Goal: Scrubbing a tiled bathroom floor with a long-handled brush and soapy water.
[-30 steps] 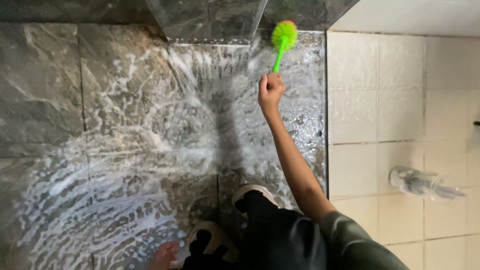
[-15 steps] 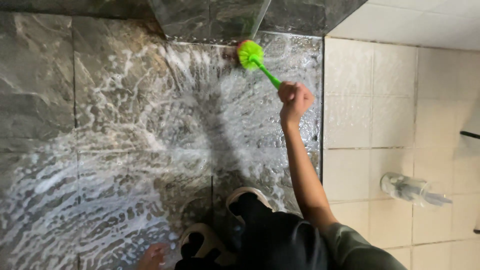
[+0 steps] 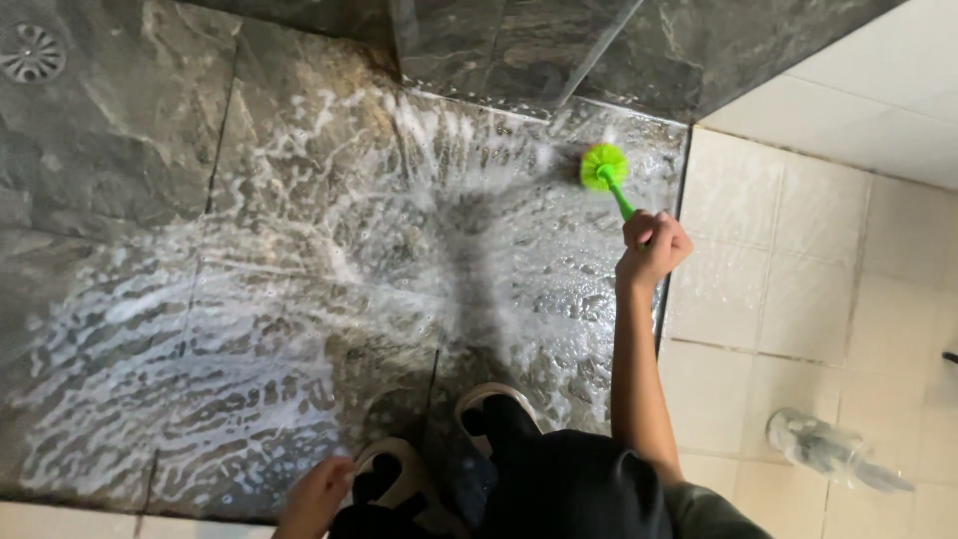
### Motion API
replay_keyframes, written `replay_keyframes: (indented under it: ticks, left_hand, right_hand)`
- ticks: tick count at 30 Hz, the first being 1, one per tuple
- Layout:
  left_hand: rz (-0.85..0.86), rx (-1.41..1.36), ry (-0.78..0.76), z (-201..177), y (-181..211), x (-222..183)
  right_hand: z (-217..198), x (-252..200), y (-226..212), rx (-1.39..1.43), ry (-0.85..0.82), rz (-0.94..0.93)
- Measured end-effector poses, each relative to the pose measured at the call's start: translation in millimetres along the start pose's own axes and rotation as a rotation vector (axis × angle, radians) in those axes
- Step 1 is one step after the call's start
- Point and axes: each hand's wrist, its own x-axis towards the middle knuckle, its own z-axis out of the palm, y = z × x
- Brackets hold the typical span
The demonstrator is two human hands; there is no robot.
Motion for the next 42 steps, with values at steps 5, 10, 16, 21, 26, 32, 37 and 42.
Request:
replay_keyframes:
  ticks: [5, 10, 16, 21, 26, 32, 37, 42]
  left_hand:
    - [0.131, 0.058, 0.084, 6.6, 180.4, -42.3]
    - [0.267, -0.020, 0.085, 18.2, 288.1, -73.9]
    - [0.267, -0.118, 0.208, 21.5, 326.8, -90.4]
    - [0.315, -0.119, 0.508, 22.8, 321.9, -106.6]
    - [0.346, -0.093, 0.673, 18.4, 350.3, -120.0]
    - [0.292, 0.024, 0.807, -3.0, 344.2, -137.5]
    - [0.187, 0.075, 0.860, -28.0, 348.7, -143.7]
    - [0.008, -0.012, 0.804, -48.0, 338.9, -128.8]
  right_hand:
    - [-8.1, 18.9, 41.8, 0.090, 0.110, 0.021]
    - [41.6, -53.2, 6.9, 0.076, -0.153, 0.223]
    - [121.1, -90.0, 48.5, -0.364, -0.665, -0.056]
    - [140.7, -117.1, 13.7, -0.143, -0.660, 0.299]
    - [155.4, -101.3, 89.9, -0.189, -0.788, 0.116]
    - [169.0, -145.6, 35.4, -0.130, -0.784, 0.365]
    - [185.9, -118.3, 89.2, -0.096, -0.779, 0.080]
    - [185.0, -121.8, 50.9, -0.123, -0.669, 0.584]
